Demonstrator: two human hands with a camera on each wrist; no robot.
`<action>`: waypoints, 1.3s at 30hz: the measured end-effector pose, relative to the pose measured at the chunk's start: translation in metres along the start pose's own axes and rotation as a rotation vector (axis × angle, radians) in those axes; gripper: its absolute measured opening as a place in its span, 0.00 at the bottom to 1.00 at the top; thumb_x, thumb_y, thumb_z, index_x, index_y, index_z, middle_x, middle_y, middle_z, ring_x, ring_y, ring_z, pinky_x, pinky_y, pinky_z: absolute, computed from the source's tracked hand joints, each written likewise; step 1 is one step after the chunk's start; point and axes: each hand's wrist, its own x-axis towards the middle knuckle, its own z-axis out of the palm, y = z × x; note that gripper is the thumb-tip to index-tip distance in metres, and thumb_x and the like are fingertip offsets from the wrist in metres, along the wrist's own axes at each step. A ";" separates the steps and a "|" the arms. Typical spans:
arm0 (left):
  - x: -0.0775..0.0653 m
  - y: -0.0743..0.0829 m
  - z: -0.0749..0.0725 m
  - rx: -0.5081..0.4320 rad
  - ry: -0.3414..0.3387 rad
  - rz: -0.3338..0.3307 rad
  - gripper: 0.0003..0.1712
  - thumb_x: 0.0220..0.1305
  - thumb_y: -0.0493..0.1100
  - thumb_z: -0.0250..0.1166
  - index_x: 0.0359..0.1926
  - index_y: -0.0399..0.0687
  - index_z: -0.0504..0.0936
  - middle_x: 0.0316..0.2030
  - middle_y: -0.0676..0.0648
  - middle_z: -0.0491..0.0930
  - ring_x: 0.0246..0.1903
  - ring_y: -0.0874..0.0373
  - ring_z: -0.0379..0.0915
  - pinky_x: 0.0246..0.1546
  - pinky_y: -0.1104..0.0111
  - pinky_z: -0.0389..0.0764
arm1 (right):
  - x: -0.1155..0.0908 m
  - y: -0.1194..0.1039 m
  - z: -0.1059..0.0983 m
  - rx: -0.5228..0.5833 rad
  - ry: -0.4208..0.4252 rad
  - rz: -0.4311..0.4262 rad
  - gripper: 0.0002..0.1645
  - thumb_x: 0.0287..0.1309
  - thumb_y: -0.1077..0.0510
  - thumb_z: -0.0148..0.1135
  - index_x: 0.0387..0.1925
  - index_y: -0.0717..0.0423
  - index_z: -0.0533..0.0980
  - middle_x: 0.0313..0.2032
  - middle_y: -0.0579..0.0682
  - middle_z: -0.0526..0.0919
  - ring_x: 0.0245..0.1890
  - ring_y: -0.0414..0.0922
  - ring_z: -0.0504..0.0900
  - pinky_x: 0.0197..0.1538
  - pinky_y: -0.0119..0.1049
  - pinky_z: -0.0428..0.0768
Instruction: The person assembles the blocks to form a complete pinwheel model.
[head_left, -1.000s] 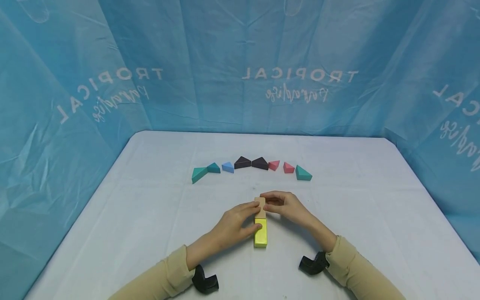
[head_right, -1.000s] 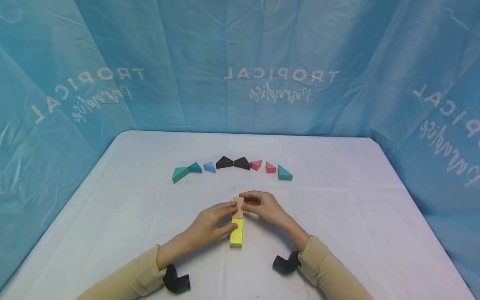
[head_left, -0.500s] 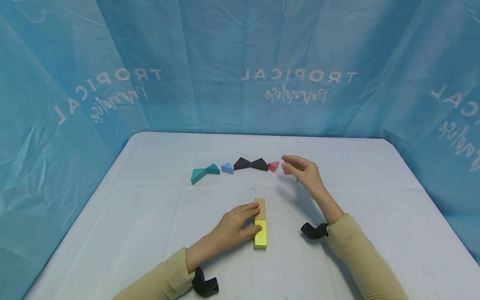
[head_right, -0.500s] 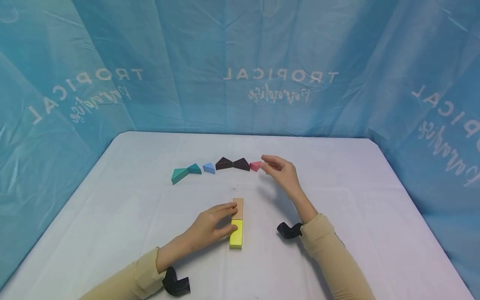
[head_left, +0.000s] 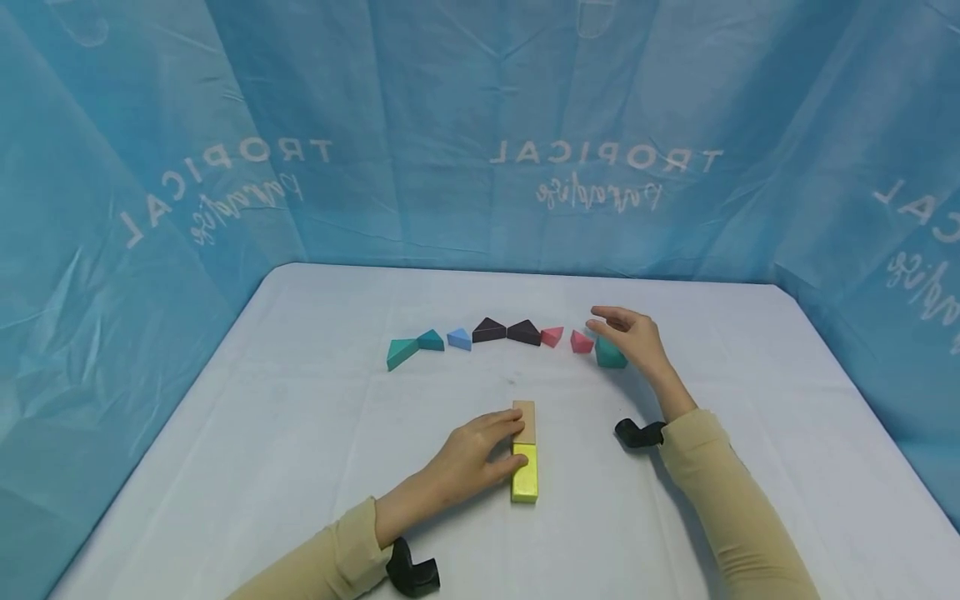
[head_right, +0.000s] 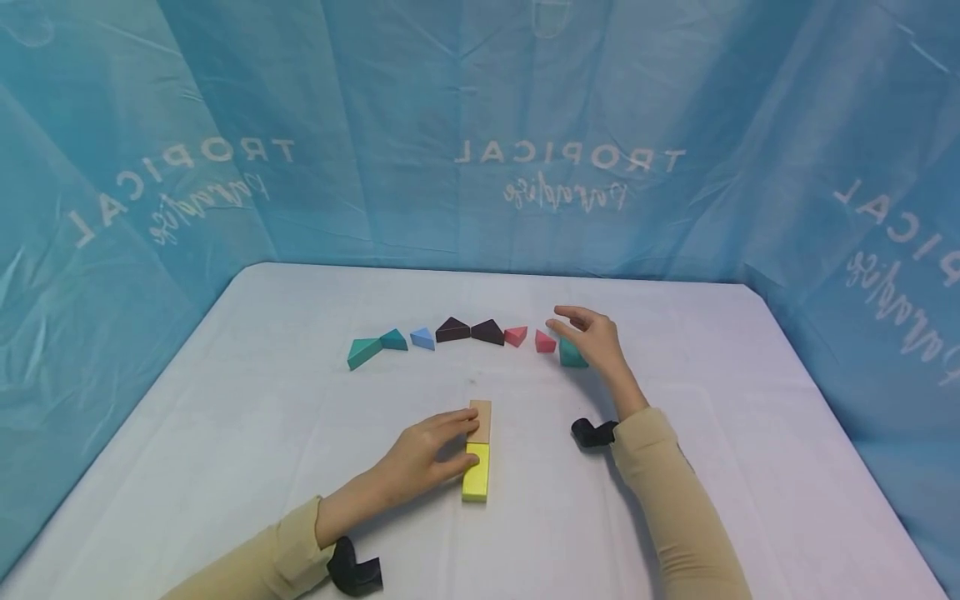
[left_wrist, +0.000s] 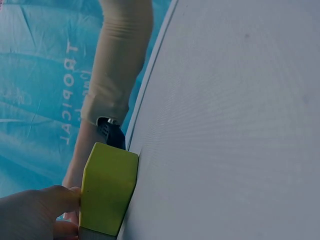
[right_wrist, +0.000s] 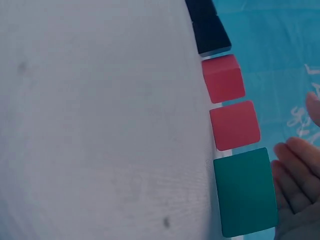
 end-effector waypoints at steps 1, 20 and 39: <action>0.000 0.000 0.000 -0.002 -0.003 -0.005 0.28 0.59 0.48 0.68 0.56 0.36 0.76 0.59 0.43 0.73 0.59 0.53 0.68 0.57 0.63 0.70 | 0.000 0.003 0.000 -0.004 -0.007 0.006 0.34 0.53 0.38 0.65 0.56 0.54 0.76 0.57 0.54 0.75 0.59 0.51 0.71 0.60 0.47 0.69; -0.001 0.000 0.000 -0.003 -0.003 -0.012 0.28 0.59 0.48 0.68 0.56 0.36 0.76 0.59 0.43 0.72 0.59 0.52 0.67 0.58 0.63 0.70 | -0.006 0.027 0.016 -0.106 -0.032 -0.076 0.24 0.53 0.46 0.68 0.49 0.54 0.81 0.50 0.54 0.81 0.56 0.52 0.74 0.58 0.49 0.71; -0.001 -0.001 0.001 -0.005 -0.011 -0.023 0.27 0.60 0.50 0.66 0.56 0.38 0.77 0.60 0.45 0.72 0.59 0.54 0.67 0.58 0.63 0.70 | -0.003 0.031 0.019 -0.111 -0.003 -0.165 0.17 0.55 0.54 0.68 0.45 0.58 0.82 0.46 0.56 0.83 0.51 0.53 0.77 0.55 0.48 0.74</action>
